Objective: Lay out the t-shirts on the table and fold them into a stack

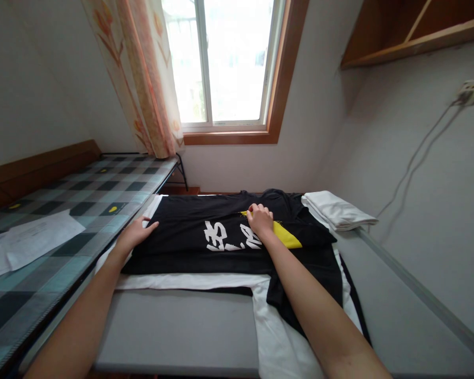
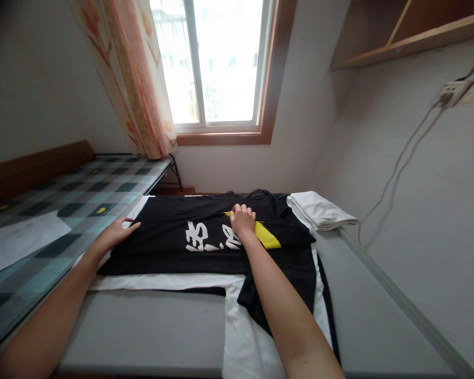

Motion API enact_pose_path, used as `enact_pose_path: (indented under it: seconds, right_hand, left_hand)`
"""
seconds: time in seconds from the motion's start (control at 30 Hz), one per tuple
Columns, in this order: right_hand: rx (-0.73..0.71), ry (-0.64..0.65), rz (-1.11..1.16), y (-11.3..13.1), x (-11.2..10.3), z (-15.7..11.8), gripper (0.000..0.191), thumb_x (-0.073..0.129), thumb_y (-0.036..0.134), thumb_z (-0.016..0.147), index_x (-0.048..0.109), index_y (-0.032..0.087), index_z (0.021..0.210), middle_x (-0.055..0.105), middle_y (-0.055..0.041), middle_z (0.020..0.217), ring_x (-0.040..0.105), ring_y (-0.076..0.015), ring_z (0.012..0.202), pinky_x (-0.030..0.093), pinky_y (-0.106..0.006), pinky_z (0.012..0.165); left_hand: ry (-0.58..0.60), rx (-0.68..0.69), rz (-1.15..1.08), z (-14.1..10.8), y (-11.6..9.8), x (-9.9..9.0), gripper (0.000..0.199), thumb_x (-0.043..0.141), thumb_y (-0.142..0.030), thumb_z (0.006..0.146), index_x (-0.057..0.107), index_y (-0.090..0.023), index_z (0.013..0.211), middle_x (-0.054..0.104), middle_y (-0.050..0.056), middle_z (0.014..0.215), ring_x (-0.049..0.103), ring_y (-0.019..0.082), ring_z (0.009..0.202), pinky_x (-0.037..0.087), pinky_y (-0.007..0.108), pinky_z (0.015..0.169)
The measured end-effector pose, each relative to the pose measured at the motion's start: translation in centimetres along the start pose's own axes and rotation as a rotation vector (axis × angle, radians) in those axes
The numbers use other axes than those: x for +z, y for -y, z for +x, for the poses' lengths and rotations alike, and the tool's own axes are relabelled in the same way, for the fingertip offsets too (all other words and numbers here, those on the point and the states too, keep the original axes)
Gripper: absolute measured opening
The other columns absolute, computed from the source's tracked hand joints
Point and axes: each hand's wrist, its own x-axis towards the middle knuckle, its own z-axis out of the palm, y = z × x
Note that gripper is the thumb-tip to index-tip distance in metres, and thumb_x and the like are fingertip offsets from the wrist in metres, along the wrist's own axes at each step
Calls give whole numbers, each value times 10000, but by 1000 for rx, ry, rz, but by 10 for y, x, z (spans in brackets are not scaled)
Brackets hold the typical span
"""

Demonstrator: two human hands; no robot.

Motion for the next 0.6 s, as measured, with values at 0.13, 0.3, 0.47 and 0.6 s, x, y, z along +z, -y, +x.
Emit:
enact_pose_path:
  seconds: [0.13, 0.3, 0.47, 0.6]
  right_hand:
    - [1, 29, 150, -8, -3, 4, 228, 492, 336, 912, 626, 205, 1041, 644, -92, 1026, 577, -250, 997, 414, -372, 856]
    - [-206, 24, 335, -58, -37, 3, 237, 507, 306, 880, 639, 205, 1049, 658, -56, 988, 609, -177, 859, 444, -296, 804]
    - [57, -185, 154, -133, -88, -27, 305, 426, 341, 898, 658, 166, 992, 683, -90, 891, 612, -206, 805, 438, -309, 755]
    - [325, -203, -146, -172, -104, -61, 379, 408, 425, 902, 687, 169, 900, 677, -140, 952, 606, -257, 848, 407, -333, 701]
  left_hand:
    - [64, 1, -208, -29, 9, -11, 581, 605, -563, 693, 634, -156, 1107, 698, 63, 735, 668, 253, 713, 473, 274, 575]
    - [154, -1, -517, -64, 19, -21, 728, 670, -599, 600, 584, -148, 1166, 546, -45, 514, 464, 122, 432, 315, 200, 414]
    - [169, -22, -707, -73, 27, -21, 810, 694, -616, 590, 553, -176, 1254, 541, -56, 602, 323, 55, 411, 233, 177, 390]
    - [41, 5, -588, -69, 28, -19, 780, 641, -676, 598, 633, -160, 1182, 609, 2, 639, 446, 107, 471, 325, 205, 399]
